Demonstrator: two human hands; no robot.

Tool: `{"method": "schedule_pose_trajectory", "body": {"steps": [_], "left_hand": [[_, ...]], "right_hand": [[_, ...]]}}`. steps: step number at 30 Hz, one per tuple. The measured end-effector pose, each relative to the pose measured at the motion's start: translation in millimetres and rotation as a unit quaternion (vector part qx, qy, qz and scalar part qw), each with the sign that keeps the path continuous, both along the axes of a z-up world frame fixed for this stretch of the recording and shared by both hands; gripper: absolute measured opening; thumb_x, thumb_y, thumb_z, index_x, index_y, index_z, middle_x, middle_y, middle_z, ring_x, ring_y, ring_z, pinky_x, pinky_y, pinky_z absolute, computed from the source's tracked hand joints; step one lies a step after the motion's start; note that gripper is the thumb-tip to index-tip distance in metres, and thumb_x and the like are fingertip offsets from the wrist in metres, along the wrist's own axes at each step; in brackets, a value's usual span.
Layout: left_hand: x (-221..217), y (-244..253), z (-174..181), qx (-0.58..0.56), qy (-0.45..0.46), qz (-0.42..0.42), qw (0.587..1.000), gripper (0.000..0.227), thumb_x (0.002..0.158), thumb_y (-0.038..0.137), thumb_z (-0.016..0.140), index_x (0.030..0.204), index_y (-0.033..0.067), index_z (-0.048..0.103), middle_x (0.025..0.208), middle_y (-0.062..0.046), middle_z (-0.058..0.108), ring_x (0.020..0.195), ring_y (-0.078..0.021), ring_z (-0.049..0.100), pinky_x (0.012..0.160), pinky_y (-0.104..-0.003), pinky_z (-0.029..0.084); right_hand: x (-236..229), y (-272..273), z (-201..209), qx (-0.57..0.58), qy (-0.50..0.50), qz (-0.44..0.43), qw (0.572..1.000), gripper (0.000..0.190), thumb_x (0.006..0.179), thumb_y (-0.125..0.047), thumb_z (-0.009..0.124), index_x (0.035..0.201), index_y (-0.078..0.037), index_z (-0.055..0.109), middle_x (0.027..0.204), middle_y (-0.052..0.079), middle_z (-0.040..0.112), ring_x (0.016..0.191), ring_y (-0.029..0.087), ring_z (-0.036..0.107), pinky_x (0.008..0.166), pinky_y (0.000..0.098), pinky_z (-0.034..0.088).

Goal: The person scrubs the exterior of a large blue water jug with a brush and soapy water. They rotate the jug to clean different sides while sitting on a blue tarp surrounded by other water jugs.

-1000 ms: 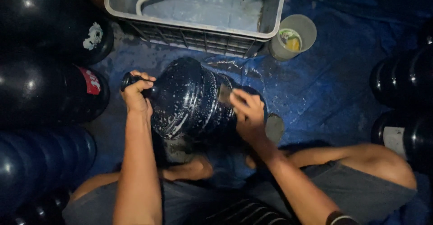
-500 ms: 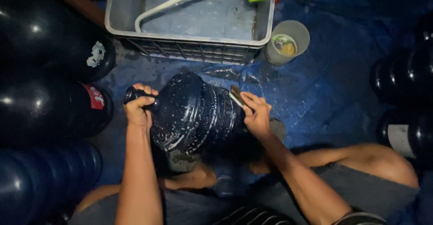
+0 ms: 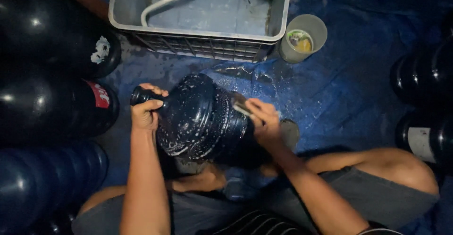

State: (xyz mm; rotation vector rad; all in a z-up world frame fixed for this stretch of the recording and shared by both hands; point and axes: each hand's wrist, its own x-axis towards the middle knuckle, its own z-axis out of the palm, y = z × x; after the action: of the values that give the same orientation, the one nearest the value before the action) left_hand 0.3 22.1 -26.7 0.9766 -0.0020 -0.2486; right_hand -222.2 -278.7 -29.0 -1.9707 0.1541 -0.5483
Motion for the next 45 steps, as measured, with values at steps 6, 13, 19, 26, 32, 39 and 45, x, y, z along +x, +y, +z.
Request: {"method": "schedule_pose_trajectory", "body": {"steps": [6, 13, 19, 26, 32, 39, 45], "left_hand": [[13.9, -16.0, -7.5, 0.104, 0.0, 0.105, 0.989, 0.067, 0.056, -0.019, 0.075, 0.118, -0.0001, 0.06, 0.086, -0.014, 0.064, 0.083, -0.031, 0.076, 0.083, -0.041, 0.064], [21.1, -19.3, -6.4, 0.254, 0.153, 0.278, 0.914, 0.051, 0.058, -0.001, 0.092, 0.101, 0.0141, 0.07, 0.08, -0.006, 0.076, 0.077, -0.0199, 0.076, 0.069, -0.038, 0.06], [27.5, -6.6, -21.1, 0.212, 0.19, 0.261, 0.922, 0.066, 0.057, -0.008, 0.087, 0.115, 0.0109, 0.062, 0.094, -0.006, 0.077, 0.09, -0.0183, 0.077, 0.081, -0.038, 0.063], [14.6, -35.0, 37.8, 0.11, 0.187, 0.249, 0.944, 0.052, 0.047, -0.021, 0.074, 0.091, 0.0064, 0.066, 0.078, -0.011, 0.067, 0.07, -0.0228, 0.076, 0.073, -0.034, 0.066], [6.8, -2.6, 55.8, -0.02, -0.004, 0.062, 0.998, 0.042, 0.067, -0.007, 0.065, 0.101, 0.0165, 0.055, 0.096, -0.003, 0.057, 0.096, -0.0199, 0.058, 0.113, -0.043, 0.048], [10.2, 39.8, 33.9, 0.009, 0.012, 0.063, 0.998, 0.043, 0.068, -0.002, 0.06, 0.104, 0.0191, 0.053, 0.093, 0.001, 0.053, 0.095, -0.0182, 0.056, 0.118, -0.043, 0.042], [11.2, 24.5, 30.1, 0.027, -0.024, 0.052, 0.998, 0.065, 0.071, 0.002, 0.067, 0.134, 0.0087, 0.054, 0.114, -0.014, 0.064, 0.117, -0.0356, 0.065, 0.12, -0.056, 0.049]], "right_hand": [[2.3, 3.4, 0.5, -0.026, -0.021, -0.028, 0.999, 0.032, 0.097, -0.021, 0.063, 0.125, -0.016, 0.076, 0.129, 0.014, 0.072, 0.119, 0.035, 0.065, 0.104, 0.0448, 0.046], [-6.6, 6.0, 1.1, -0.081, -0.005, -0.028, 0.996, 0.04, 0.093, -0.011, 0.06, 0.131, -0.016, 0.072, 0.125, 0.015, 0.072, 0.108, 0.04, 0.068, 0.096, 0.0487, 0.05], [-13.0, -12.8, -25.6, -0.126, 0.001, -0.041, 0.991, 0.041, 0.093, -0.012, 0.057, 0.129, -0.021, 0.074, 0.124, 0.012, 0.072, 0.107, 0.039, 0.067, 0.095, 0.0493, 0.049], [56.8, -152.8, -15.3, -0.201, 0.157, -0.349, 0.902, 0.024, 0.085, -0.003, 0.071, 0.108, -0.004, 0.079, 0.101, 0.019, 0.075, 0.098, 0.043, 0.07, 0.092, 0.0517, 0.05], [169.1, -253.5, -18.8, -0.182, 0.429, -0.248, 0.85, 0.057, 0.076, -0.014, 0.073, 0.133, -0.016, 0.069, 0.12, 0.024, 0.07, 0.115, 0.046, 0.063, 0.096, 0.0477, 0.051], [219.5, -375.6, -225.6, -0.22, 0.532, -0.12, 0.809, 0.012, 0.091, 0.0, 0.073, 0.103, 0.001, 0.075, 0.097, 0.022, 0.073, 0.089, 0.036, 0.071, 0.079, 0.0456, 0.058], [222.3, -354.4, -140.2, -0.216, 0.583, -0.115, 0.774, 0.042, 0.074, 0.005, 0.089, 0.112, -0.001, 0.073, 0.113, 0.02, 0.072, 0.105, 0.035, 0.069, 0.094, 0.0463, 0.053]]}}
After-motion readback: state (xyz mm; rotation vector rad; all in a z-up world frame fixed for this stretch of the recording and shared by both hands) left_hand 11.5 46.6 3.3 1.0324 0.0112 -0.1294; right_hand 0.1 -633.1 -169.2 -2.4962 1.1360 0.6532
